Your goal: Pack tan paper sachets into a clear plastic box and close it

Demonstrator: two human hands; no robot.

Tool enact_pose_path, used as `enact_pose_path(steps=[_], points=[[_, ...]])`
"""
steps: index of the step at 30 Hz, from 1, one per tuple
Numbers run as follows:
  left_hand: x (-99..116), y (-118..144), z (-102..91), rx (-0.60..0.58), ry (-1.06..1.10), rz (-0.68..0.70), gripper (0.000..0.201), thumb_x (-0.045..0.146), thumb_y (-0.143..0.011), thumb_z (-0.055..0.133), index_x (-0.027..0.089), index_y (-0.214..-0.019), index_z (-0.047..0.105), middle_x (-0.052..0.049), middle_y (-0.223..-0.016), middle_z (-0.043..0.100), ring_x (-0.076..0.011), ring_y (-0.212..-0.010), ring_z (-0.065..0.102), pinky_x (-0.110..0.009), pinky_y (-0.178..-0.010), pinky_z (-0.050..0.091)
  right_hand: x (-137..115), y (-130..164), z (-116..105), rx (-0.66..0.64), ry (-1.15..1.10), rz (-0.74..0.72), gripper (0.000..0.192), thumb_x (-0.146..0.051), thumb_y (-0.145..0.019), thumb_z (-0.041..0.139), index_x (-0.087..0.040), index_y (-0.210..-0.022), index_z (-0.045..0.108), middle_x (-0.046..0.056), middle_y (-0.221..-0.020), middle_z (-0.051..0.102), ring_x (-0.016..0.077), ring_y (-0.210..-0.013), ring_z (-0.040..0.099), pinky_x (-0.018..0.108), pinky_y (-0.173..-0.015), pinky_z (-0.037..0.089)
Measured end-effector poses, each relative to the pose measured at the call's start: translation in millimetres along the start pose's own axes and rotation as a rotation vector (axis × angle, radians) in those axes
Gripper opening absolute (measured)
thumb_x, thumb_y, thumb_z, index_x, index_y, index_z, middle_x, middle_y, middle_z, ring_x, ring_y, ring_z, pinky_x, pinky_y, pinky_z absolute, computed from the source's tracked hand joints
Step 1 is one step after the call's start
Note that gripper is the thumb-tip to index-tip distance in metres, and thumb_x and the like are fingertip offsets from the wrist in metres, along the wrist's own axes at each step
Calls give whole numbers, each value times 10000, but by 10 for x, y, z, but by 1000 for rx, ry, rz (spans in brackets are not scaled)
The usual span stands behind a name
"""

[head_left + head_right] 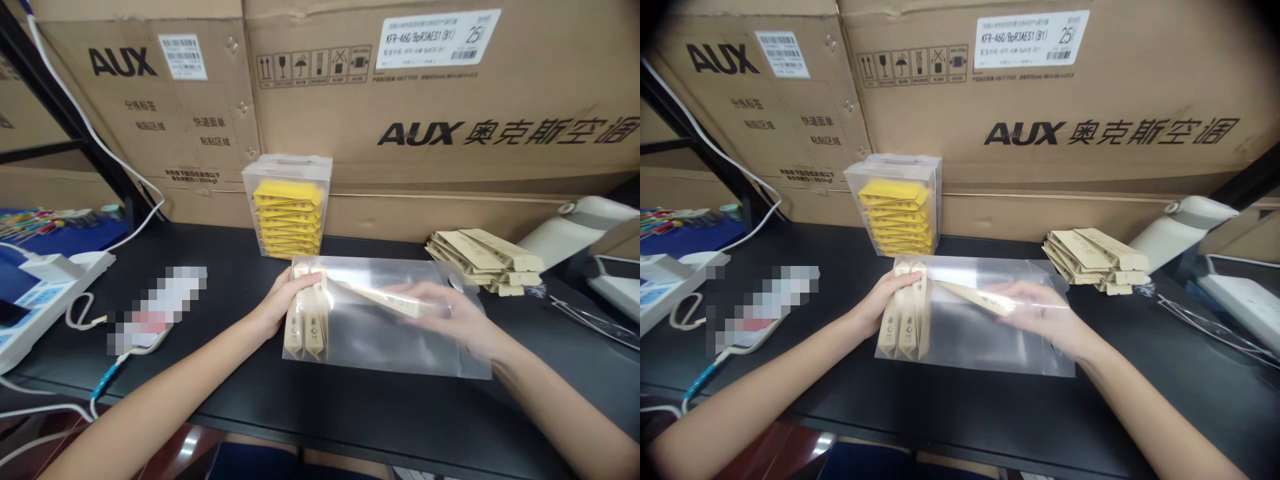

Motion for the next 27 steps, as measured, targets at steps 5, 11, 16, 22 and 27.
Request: enact_pose_path(steps=[5, 11, 16, 22, 27], points=[[-35, 10, -3, 16, -14, -23, 455, 382, -646, 848, 152, -995, 667, -53, -877, 725, -200, -773, 684, -298, -756, 532, -94, 78, 307, -199, 31, 23, 314, -337, -709, 817, -231, -951, 648, 98, -1270, 654, 298, -1128, 647, 448, -874, 584], [-42, 37, 34, -5, 0, -38, 460, 371, -650, 841, 150, -1010, 660, -53, -853, 725, -207, -759, 684, -318, -771, 536, -228, 139, 532, -254, 48, 7, 310, -323, -719, 803, -228, -967, 644, 100, -1302, 640, 289, -1124, 649, 421, -867, 591], [-62, 66, 84, -6, 7, -42, 484, 379, -640, 839, 148, -1022, 651, -54, -871, 723, -197, -723, 677, -322, -766, 531, -226, 153, 707, -316, -70, 17, 341, -299, -713, 811, -228, -1011, 663, 96, -1362, 608, 232, -1020, 692, 364, -773, 619], [-108, 100, 110, 11, -32, -58, 478, 378, -613, 849, 157, -988, 650, -19, -762, 691, -183, -669, 657, -308, -722, 521, -213, 286, 974, -577, -167, 55, 450, -263, -806, 742, -270, -1247, 650, 94, -1530, 440, 179, -962, 723, 347, -838, 617], [-108, 132, 139, 11, -37, -84, 487, 383, -576, 867, 162, -949, 645, -4, -711, 673, -170, -603, 637, -298, -647, 518, -254, 355, 1066, -646, -220, 19, 527, -222, -866, 679, -355, -1362, 560, 52, -1650, 156, 201, -1132, 669, 358, -953, 575]])
Point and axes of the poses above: each hand's wrist, its own y-axis away from the middle knuckle, its own z-axis out of the palm, x = y × z, the point moved 9 cm from there along -y, towards the middle knuckle
